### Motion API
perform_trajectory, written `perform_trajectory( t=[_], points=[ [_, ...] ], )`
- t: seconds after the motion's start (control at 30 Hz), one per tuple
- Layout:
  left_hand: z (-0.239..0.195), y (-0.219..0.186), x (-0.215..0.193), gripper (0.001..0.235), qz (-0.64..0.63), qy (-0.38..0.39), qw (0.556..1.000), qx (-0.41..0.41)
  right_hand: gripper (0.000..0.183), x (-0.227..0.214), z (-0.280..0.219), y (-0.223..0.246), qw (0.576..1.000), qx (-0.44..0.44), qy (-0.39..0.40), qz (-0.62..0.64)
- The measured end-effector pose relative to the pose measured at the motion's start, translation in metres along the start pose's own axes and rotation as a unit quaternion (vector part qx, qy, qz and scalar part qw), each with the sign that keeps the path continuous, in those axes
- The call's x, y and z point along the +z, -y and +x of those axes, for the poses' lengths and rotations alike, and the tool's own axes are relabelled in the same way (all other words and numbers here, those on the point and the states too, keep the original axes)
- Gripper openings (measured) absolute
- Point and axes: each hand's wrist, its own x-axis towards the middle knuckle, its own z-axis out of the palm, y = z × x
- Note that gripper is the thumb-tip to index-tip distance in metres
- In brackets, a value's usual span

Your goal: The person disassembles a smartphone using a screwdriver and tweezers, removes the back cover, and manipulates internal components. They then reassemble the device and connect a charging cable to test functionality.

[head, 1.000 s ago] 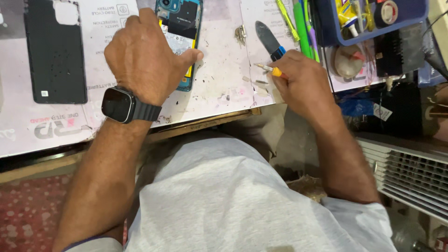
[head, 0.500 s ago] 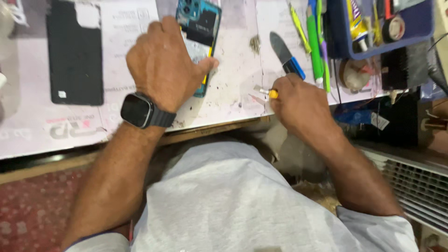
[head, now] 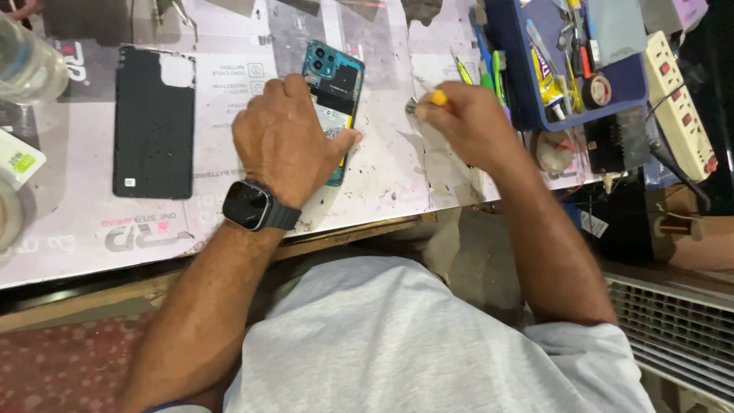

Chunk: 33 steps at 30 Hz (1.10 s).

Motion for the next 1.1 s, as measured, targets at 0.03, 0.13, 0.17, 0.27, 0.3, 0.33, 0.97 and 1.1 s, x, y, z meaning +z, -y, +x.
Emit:
perform_trajectory(
  t=[0.03,0.13,0.17,0.27,0.3,0.33,0.97,1.1],
  points=[
    [0.001,0.001,0.000,0.074,-0.006,0.005,1.000,-0.002,0.014,-0.003,-0.001,0.000,0.999,0.009,-0.011,0.038],
    [0.002,0.002,0.002,0.074,-0.017,0.022,1.000,-0.007,0.016,-0.007,-0.012,0.001,0.996,0.061,-0.036,0.048],
    [0.002,0.002,0.002,0.075,-0.016,0.026,0.999,-0.009,0.018,-0.006,-0.013,0.002,0.995,0.082,-0.043,0.035],
    [0.002,0.001,0.001,0.076,-0.003,0.040,0.999,-0.015,0.030,0.006,-0.010,0.010,0.998,-0.013,-0.068,0.003],
    [0.002,0.000,0.000,0.076,0.004,0.045,0.999,-0.016,0.035,0.012,-0.007,0.014,0.991,-0.078,-0.093,-0.053],
    [0.002,-0.001,0.000,0.077,0.001,0.024,1.000,-0.007,0.040,0.016,-0.007,0.017,0.977,-0.134,-0.120,-0.114],
    [0.000,-0.010,-0.004,0.082,0.104,0.064,0.992,-0.020,0.016,-0.123,-0.112,-0.077,0.921,0.060,-0.384,0.020],
    [0.002,-0.011,-0.005,0.082,0.108,0.072,0.991,-0.026,0.022,-0.151,-0.139,-0.153,0.895,0.144,-0.354,-0.231]
  ],
)
